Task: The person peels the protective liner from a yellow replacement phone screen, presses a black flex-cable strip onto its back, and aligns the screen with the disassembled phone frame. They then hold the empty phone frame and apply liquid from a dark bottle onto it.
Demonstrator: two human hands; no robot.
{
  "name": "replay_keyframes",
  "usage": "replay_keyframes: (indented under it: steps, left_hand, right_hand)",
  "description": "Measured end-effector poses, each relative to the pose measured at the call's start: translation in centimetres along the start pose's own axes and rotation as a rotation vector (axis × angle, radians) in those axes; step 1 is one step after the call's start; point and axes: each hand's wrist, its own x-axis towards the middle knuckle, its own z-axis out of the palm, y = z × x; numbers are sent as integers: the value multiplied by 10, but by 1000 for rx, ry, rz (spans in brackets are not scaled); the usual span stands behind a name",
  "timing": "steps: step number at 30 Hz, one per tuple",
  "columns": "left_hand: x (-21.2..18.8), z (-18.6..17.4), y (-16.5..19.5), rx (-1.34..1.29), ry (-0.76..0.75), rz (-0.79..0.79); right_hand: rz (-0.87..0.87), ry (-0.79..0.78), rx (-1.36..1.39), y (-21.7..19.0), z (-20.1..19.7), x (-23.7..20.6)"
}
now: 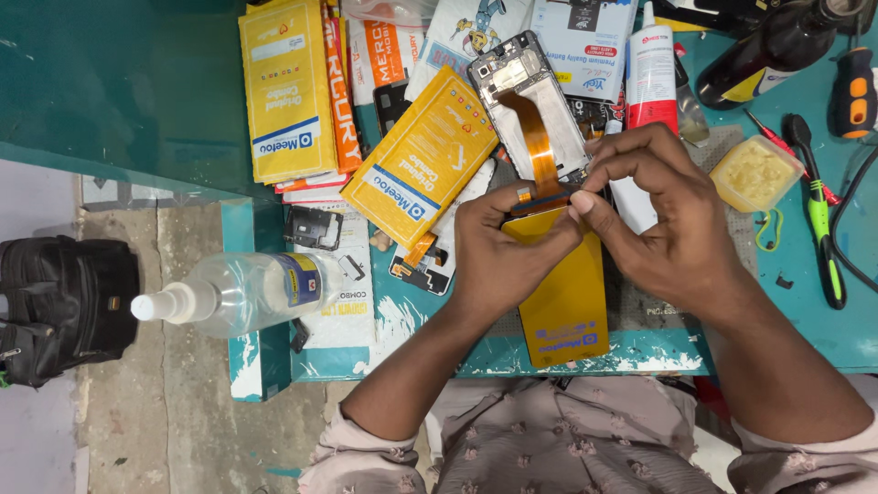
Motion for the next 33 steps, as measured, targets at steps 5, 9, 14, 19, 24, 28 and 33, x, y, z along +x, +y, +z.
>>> replay_keyframes:
  steps: [5, 9, 14, 19, 24, 28, 33]
  left_hand:
    - [2, 1, -1, -13, 14, 11]
    - [2, 1, -2, -19, 14, -1]
    - [1, 0, -3, -61, 12, -38]
    - [4, -2, -4, -29, -4, -42]
    - [3, -4, -3, -43, -12, -41]
    - [3, -3, -3, -61, -19, -40]
    - [3, -4, -3, -66, -29, -36]
  right_hand:
    - [-81, 17, -114, -4, 0, -2]
    - [-91, 14, -163, 0, 0, -3]
    - [3, 116, 112, 11, 0, -5]
    - [47, 115, 202, 11, -5, -4]
    - [12, 154, 138, 8, -4, -2]
    - [-49, 96, 62, 10, -6, -1]
    - [-37, 92, 50, 13, -6, -2]
